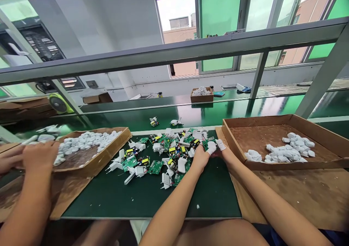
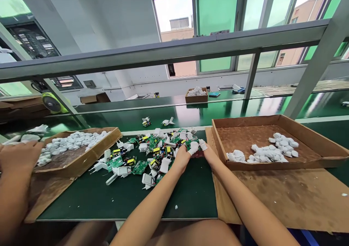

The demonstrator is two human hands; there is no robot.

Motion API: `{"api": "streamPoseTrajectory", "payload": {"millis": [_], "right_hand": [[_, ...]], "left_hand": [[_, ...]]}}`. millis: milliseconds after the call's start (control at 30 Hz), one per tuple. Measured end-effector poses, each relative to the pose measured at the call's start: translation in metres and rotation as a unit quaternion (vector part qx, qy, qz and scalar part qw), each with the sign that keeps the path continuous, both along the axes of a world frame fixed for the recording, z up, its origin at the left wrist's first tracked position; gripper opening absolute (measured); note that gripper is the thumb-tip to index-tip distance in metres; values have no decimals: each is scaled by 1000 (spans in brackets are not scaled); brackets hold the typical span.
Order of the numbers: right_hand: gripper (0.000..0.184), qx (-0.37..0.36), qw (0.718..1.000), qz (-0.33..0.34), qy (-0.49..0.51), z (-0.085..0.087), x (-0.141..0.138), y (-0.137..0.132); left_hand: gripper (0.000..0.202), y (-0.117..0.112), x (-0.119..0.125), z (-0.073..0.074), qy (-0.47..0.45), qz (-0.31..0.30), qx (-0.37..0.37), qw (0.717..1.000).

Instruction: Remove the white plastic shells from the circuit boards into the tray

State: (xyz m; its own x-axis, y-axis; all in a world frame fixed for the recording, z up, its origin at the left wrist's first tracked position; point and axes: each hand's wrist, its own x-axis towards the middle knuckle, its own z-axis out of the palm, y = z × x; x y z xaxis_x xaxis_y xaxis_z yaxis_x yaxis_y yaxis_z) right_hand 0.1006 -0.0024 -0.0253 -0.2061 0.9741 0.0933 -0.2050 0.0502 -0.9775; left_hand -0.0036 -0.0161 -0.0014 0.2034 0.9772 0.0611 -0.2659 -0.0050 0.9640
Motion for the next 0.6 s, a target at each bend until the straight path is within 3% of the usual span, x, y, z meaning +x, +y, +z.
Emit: {"api": "streamPoseTrajectory", "payload": {"millis": [133, 300, 433, 600], "right_hand": [[59, -17, 1000, 1, 1, -1, 1, -1], [57, 74, 990, -89, -85, -1, 2, -1], [58, 135, 975, -109, -136, -2, 1, 0], [58, 117, 979, -58, -159, -1, 0, 0]], "left_hand": [[45, 1, -2, 0, -5, -20, -32, 999], [48, 6, -5, -5, -24, -104, 2, 994], [42, 5, -4, -4, -14, -75, -7, 997], [37, 3, -4, -1, -18, -39, -26, 999]]}}
